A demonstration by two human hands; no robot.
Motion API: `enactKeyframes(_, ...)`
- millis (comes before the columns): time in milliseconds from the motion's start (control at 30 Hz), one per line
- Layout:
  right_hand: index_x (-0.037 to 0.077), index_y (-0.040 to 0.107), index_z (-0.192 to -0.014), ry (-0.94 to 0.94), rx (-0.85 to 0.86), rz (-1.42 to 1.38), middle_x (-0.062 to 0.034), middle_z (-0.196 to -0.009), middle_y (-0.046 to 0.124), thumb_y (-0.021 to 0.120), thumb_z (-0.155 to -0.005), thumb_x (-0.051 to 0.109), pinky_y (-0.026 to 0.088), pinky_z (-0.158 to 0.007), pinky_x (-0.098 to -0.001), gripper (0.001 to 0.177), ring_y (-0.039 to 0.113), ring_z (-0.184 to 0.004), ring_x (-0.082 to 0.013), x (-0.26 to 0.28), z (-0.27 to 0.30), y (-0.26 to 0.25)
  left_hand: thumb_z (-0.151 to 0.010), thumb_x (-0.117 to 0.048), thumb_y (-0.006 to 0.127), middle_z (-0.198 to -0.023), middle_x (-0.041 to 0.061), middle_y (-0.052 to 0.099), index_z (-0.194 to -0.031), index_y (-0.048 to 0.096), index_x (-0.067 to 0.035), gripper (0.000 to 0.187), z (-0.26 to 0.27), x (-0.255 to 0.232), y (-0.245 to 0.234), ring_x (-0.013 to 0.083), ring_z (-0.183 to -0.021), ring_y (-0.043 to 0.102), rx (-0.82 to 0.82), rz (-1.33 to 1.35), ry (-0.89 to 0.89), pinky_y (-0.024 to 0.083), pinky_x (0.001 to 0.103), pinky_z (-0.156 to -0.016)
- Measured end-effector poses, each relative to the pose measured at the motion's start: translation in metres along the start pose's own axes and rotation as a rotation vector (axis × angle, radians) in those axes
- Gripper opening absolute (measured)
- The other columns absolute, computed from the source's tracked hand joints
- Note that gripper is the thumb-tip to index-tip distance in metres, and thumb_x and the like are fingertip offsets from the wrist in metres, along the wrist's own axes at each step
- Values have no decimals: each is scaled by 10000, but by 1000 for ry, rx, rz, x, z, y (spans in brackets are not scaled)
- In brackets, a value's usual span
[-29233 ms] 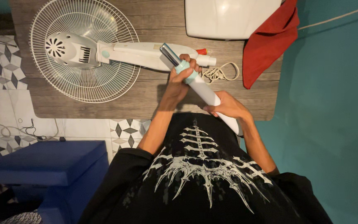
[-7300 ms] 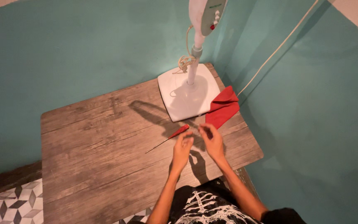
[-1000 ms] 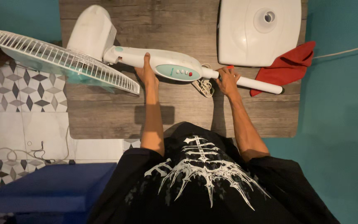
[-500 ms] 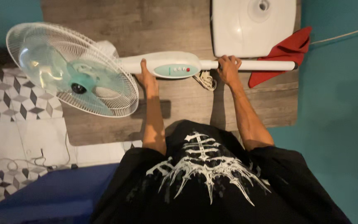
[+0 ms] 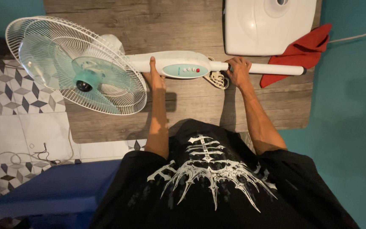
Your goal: The person assembles a white pedestal fan on a wooden table. They attach the front grille, secure the motor housing, connect the neck to the base, and install the stand pole, completing the reassembly of the fan.
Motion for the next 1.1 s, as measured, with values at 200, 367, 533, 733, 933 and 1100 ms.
enactKeyframes(200,116,643,-1137,28,-11,-135,-24,-1203,710,791,-855,92,353,-1011,-516,319,562,-1178,-321,-10,10,-2,-845,-346,802,-1546,64,414,-1568,230,-240,928,11,9,-8,305,-1393,460,16,-167,-53,453,644,-1039)
enactKeyframes(367,116,699,-1195,-5,42,-76,-80,-1154,678,812,-826,127,360,-948,-528,386,551,-1136,-361,-9,7,-6,-845,-405,794,-1530,114,443,-1523,301,-192,865,14,15,-15,376,-1399,471,63,-236,-189,436,686,-1030)
enactKeyframes(533,114,698,-1226,-83,61,-89,-85,-1197,657,792,-899,191,366,-971,-513,348,543,-1163,-345,-6,16,-8,-816,-379,808,-1507,120,438,-1499,299,-232,864,48,60,-6,455,-1345,475,189,-259,-401,475,669,-1050)
enactKeyframes(733,105,697,-1262,-92,116,-64,-86,-1191,635,771,-912,198,360,-958,-517,369,535,-1147,-329,-10,19,-1,-822,-381,801,-1500,187,451,-1529,169,-245,958,53,56,1,493,-1327,531,205,-238,-290,463,672,-1043)
enactKeyframes(933,96,691,-1275,-81,211,-45,-106,-1223,626,730,-935,227,368,-951,-522,367,531,-1150,-337,-18,15,8,-804,-418,828,-1505,218,449,-1532,172,-232,998,53,54,0,539,-1330,517,220,-231,-303,437,703,-1071)
enactKeyframes(1100,75,680,-1248,-105,253,5,-121,-1258,624,701,-968,330,376,-951,-558,380,538,-1181,-352,-13,23,4,-780,-459,821,-1498,192,447,-1530,174,-250,1012,60,49,0,497,-1304,527,190,-253,-323,421,711,-1057)
Point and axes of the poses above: each hand's wrist, its own z-axis away from the middle knuckle, its own y-axis out of the palm, x = y × z, the point moved 6 cm from there along -z, towards the middle knuckle
